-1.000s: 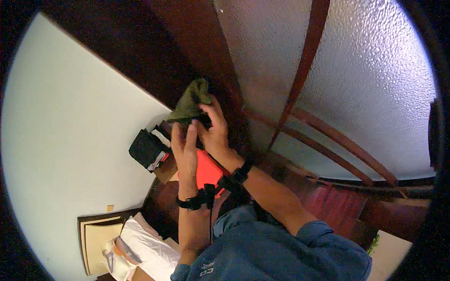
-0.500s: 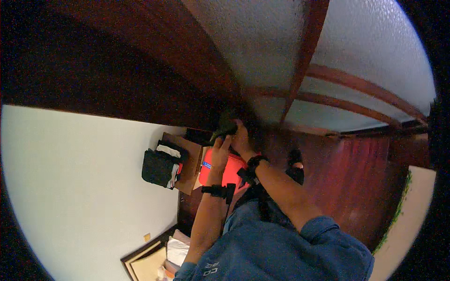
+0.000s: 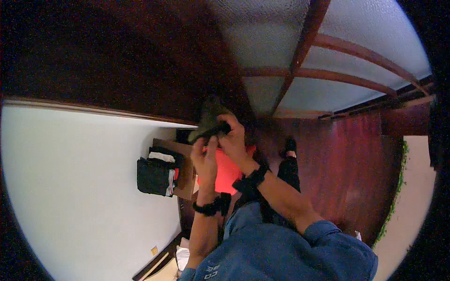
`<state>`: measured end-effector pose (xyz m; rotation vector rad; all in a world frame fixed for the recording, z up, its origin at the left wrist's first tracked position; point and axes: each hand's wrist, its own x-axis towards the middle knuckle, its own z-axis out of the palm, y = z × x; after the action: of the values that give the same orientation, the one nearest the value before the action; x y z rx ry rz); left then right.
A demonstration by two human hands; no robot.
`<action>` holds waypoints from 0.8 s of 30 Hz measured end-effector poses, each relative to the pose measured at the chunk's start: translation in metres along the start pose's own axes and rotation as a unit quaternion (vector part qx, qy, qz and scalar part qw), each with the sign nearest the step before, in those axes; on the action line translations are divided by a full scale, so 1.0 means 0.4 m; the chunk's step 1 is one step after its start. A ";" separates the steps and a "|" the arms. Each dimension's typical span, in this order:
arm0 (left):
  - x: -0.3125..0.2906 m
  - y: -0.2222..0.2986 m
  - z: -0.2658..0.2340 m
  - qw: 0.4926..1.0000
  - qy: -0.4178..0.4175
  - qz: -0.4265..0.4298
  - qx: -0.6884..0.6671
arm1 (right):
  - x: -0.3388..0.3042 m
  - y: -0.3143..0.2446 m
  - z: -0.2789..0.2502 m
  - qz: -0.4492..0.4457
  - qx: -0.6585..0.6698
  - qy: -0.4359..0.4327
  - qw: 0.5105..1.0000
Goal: The person wipes a white wall, a dark wooden door frame, and a frosted glass door panel using a green cloth.
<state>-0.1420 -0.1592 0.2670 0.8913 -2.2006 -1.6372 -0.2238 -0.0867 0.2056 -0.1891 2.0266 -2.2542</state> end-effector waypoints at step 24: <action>0.031 -0.190 0.107 0.999 -0.015 -0.030 -0.029 | 0.045 0.130 -0.139 -0.071 -0.016 0.006 0.997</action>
<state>-0.1505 -0.1473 0.1800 0.9311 -2.1525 -1.7435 -0.2507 -0.0406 0.1487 -0.3316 2.1194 -2.3103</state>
